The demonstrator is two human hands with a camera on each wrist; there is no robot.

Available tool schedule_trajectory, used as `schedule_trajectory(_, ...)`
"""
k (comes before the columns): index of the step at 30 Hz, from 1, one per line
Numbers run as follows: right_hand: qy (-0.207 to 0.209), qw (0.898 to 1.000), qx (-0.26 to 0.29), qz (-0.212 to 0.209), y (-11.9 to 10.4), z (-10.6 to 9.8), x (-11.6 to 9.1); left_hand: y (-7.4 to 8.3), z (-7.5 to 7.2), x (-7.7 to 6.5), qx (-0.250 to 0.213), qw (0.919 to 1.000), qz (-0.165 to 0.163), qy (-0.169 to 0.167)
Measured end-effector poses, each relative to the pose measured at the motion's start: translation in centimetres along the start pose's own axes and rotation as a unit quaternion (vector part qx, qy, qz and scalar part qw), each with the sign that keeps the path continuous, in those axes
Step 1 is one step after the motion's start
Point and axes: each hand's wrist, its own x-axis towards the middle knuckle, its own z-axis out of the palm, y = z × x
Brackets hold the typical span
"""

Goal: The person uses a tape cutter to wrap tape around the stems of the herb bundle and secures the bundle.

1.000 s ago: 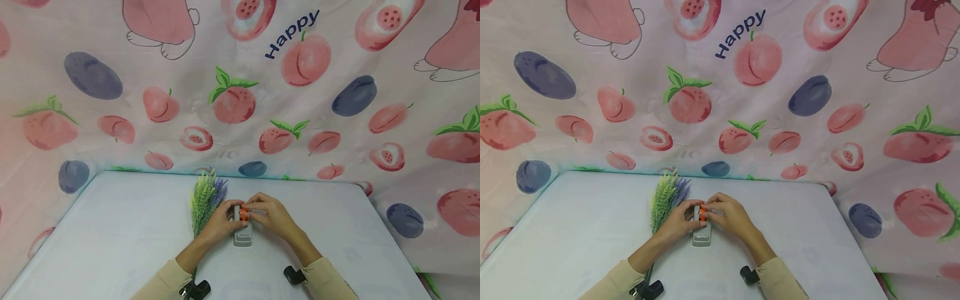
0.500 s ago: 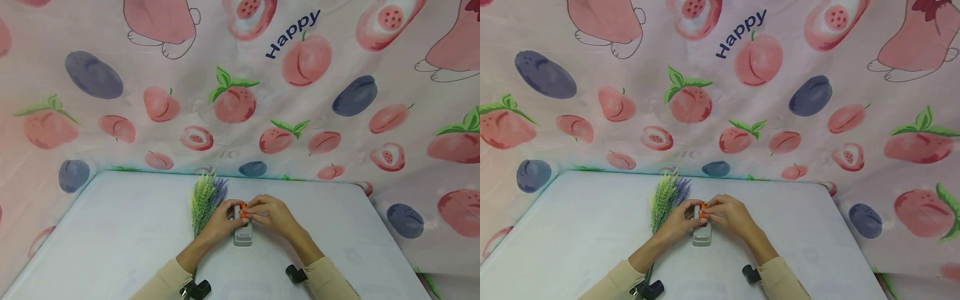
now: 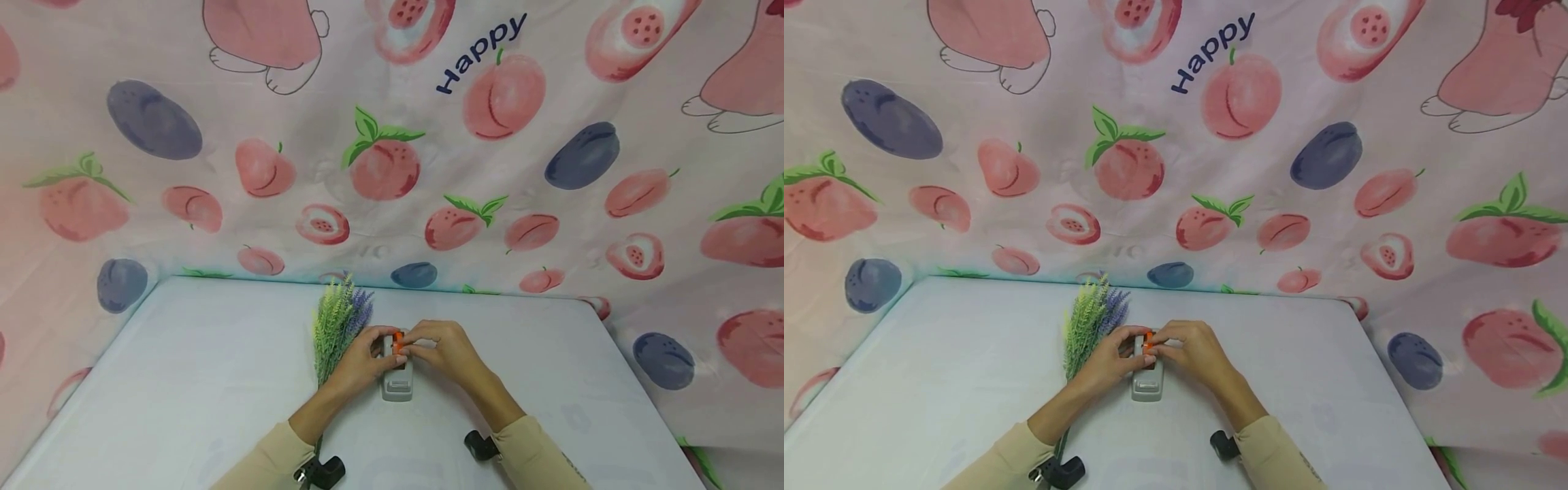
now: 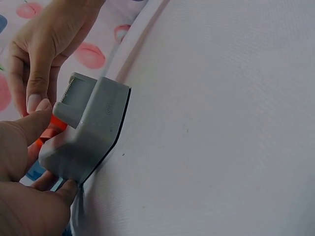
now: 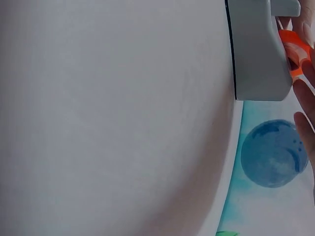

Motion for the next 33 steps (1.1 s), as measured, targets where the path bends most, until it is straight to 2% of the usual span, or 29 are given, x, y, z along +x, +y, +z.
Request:
schedule_trajectory(4, 0.0, 1.0, 0.008, -0.004, -0.02, 0.1, -0.03, -0.16, 0.06, 0.07, -0.002, 1.0, 0.0, 0.003)
schedule_trajectory(11, -0.012, 1.0, -0.009, -0.009, -0.03, 0.08, -0.07, -0.32, -0.06, 0.05, -0.002, 1.0, 0.001, 0.004)
schedule_trajectory(16, -0.017, 1.0, 0.007, -0.017, 0.15, -0.09, 0.0, -0.28, -0.25, 0.09, -0.002, 1.0, 0.0, -0.007)
schedule_trajectory(23, -0.023, 0.999, 0.001, -0.023, 0.22, -0.34, 0.1, -0.29, -0.45, 0.16, -0.009, 0.9998, 0.006, -0.02)
schedule_trajectory(29, -0.032, 0.999, 0.018, -0.001, 0.54, -0.2, 0.07, -0.32, -0.44, 0.01, -0.016, 0.9997, 0.006, -0.019)
schedule_trajectory(33, -0.042, 0.997, 0.063, 0.03, 0.74, -0.17, 0.02, -0.35, -0.44, -0.02, -0.028, 0.9994, 0.006, -0.019)
